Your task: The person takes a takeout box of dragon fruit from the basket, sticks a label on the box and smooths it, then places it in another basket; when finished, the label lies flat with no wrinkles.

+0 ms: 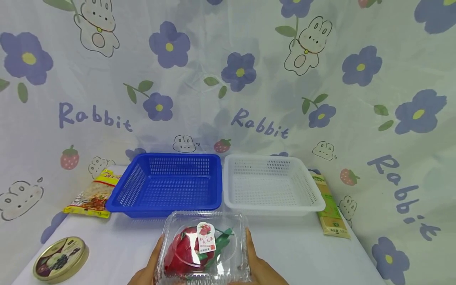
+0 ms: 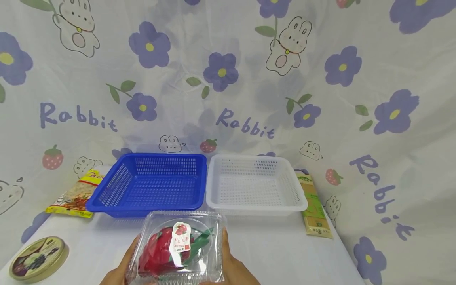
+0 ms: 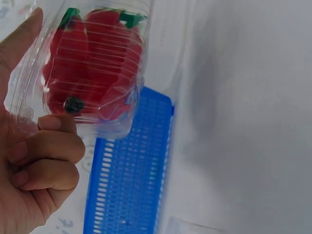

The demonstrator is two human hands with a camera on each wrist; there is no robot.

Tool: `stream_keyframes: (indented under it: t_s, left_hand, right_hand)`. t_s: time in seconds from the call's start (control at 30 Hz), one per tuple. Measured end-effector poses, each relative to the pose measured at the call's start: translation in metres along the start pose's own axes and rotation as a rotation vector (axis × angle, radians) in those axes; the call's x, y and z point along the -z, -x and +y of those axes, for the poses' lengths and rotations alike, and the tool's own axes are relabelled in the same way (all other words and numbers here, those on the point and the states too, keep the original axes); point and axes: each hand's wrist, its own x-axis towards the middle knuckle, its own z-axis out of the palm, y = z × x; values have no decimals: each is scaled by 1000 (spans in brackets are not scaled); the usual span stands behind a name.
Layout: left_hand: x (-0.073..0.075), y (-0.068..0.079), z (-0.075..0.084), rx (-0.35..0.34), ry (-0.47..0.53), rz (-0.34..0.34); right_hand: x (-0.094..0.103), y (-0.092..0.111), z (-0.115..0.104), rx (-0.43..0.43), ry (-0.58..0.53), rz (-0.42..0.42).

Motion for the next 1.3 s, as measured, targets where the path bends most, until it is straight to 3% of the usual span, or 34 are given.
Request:
stream_keyframes:
  t_s: [0.17,0.27,0.37,0.43,0.57,0.73,0.9,1.03,1.3]
  left_hand:
    - [3,0,10,43,48,-3]
    - [4,-2,20,110,117,-8]
    - [3,-4,28,192,170,-33]
    - [3,-5,30,230,160,-43]
    - [4,-6,33,245,125,-41]
    - [7,-11,39,265,104,-42]
    - [9,-15,45,260,65,-31]
    - [10,-15,48,219,55,-9]
    - [12,-16,52,196,50,7]
  right_hand:
    - [4,-1,-2,0,-148,-22]
    - [5,-1,-4,-49,-308,-55]
    - [6,-1,-6,-62,-374,-56]
    - [6,0,-7,-70,-401,-51]
    - [7,1,-10,-126,-481,-34]
    - [12,2,-14,-237,-478,16]
    - [18,2,-18,-294,-442,53]
    - [20,3,-21,-301,-412,64]
    - [22,6,-23,-237,-400,60]
